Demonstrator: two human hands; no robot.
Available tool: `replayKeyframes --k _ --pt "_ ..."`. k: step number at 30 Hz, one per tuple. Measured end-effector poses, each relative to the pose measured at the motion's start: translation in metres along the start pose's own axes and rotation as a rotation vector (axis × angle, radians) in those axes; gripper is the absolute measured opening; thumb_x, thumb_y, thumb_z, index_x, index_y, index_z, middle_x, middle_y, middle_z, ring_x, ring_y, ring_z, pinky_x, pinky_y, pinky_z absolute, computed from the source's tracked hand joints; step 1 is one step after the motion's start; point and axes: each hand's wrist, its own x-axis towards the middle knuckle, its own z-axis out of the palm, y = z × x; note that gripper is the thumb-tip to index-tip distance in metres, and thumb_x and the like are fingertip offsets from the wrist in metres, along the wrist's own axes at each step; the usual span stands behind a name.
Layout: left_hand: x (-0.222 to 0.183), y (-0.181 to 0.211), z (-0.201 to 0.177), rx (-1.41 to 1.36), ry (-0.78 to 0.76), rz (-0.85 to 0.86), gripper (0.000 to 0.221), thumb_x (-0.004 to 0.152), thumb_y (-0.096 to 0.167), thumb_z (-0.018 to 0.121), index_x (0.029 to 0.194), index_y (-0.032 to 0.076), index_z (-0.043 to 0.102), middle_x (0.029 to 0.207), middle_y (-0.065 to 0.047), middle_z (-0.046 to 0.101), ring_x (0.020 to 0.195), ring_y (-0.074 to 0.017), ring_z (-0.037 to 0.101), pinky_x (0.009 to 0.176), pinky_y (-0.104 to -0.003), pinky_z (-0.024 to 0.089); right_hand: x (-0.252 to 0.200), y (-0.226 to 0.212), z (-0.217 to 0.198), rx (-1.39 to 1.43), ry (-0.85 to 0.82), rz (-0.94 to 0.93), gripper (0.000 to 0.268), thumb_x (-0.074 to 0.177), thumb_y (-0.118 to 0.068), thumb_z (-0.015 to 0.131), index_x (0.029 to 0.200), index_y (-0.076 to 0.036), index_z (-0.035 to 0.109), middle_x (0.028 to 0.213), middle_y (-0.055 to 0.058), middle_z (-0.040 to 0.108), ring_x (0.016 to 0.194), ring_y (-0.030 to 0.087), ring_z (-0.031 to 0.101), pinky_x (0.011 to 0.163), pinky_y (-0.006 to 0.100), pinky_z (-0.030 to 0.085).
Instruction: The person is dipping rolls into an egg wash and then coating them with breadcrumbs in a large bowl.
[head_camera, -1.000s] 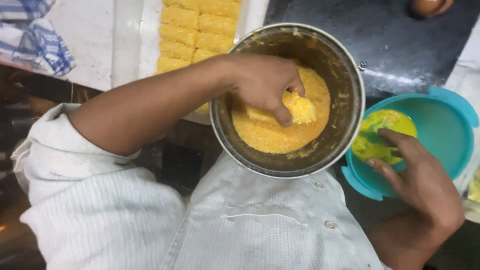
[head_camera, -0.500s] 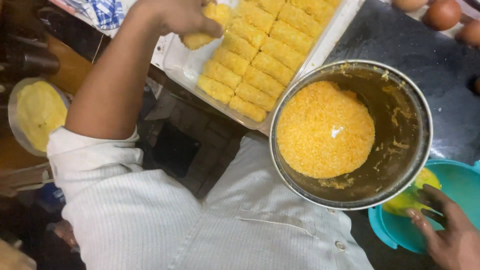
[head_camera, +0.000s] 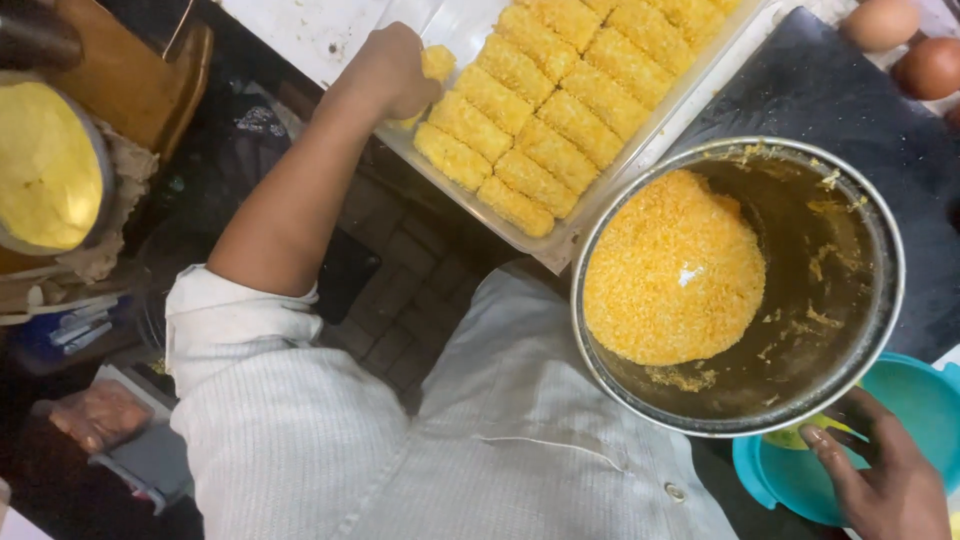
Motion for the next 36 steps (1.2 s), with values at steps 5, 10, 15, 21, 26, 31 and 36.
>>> replayKeyframes --k 5,10,15,21,26,31,36 --pt "-0.008 -0.008 -0.003 0.005 -0.031 0.048 0.053 0.092 0.038 0.070 0.125 -0.001 0.053 0.124 -0.016 0.053 0.106 -0.0352 0.055 0.083 -0.043 0.044 -0.001 -0.005 -0.002 0.034 0.007 -0.031 0.062 0.086 -0.012 0.066 0.146 -0.002 0.051 0.128 0.019 0.064 0.111 0.034 0.063 0.095 0.048 0.049" --pt "-0.007 -0.013 -0.002 0.064 -0.019 0.096 0.053 0.102 0.040 0.056 0.131 -0.005 0.053 0.130 -0.021 0.056 0.109 -0.0395 0.057 0.085 -0.044 0.049 0.005 0.001 0.001 -0.060 -0.002 -0.028 0.062 0.088 -0.013 0.068 0.145 0.002 0.050 0.131 0.020 0.063 0.113 0.035 0.064 0.080 0.051 0.058" --pt "-0.007 -0.017 0.005 -0.201 0.082 0.143 0.051 0.105 0.035 0.041 0.143 0.001 0.046 0.147 -0.020 0.044 0.130 -0.0398 0.045 0.107 -0.049 0.035 0.007 0.001 0.001 -0.053 -0.005 -0.016 0.064 0.088 -0.016 0.067 0.146 0.000 0.049 0.130 0.018 0.064 0.113 0.034 0.064 0.088 0.050 0.054" --pt "-0.006 -0.014 0.027 -0.225 0.098 0.073 0.047 0.102 0.033 0.051 0.138 0.003 0.053 0.137 -0.022 0.054 0.112 -0.0404 0.059 0.088 -0.046 0.049 0.004 -0.012 -0.001 -0.013 -0.017 0.065 0.062 0.087 -0.014 0.068 0.145 -0.002 0.049 0.133 0.017 0.062 0.115 0.035 0.062 0.096 0.049 0.049" --pt "-0.039 0.010 0.003 -0.103 -0.003 0.055 0.052 0.107 0.033 0.037 0.148 0.001 0.034 0.129 -0.023 0.056 0.104 -0.0378 0.060 0.082 -0.046 0.048 0.005 -0.004 -0.001 -0.100 -0.011 0.002 0.067 0.085 -0.021 0.068 0.147 -0.003 0.048 0.133 0.019 0.063 0.114 0.035 0.064 0.092 0.051 0.051" --pt "-0.018 -0.006 0.011 -0.038 -0.029 0.070 0.056 0.109 0.021 0.028 0.155 -0.003 0.006 0.128 -0.021 0.058 0.097 -0.0357 0.062 0.073 -0.046 0.051 0.004 -0.005 -0.001 -0.082 -0.013 0.057 0.067 0.086 -0.025 0.067 0.147 -0.005 0.049 0.134 0.017 0.062 0.117 0.035 0.061 0.093 0.051 0.049" --pt "0.002 -0.012 0.030 0.643 -0.029 0.332 0.042 0.087 -0.020 0.041 0.125 -0.013 0.057 0.115 -0.028 0.059 0.075 -0.0374 0.065 0.060 -0.041 0.057 0.005 -0.002 -0.002 -0.086 -0.009 -0.015 0.064 0.085 -0.024 0.068 0.144 -0.006 0.053 0.129 0.015 0.066 0.115 0.031 0.064 0.091 0.047 0.051"
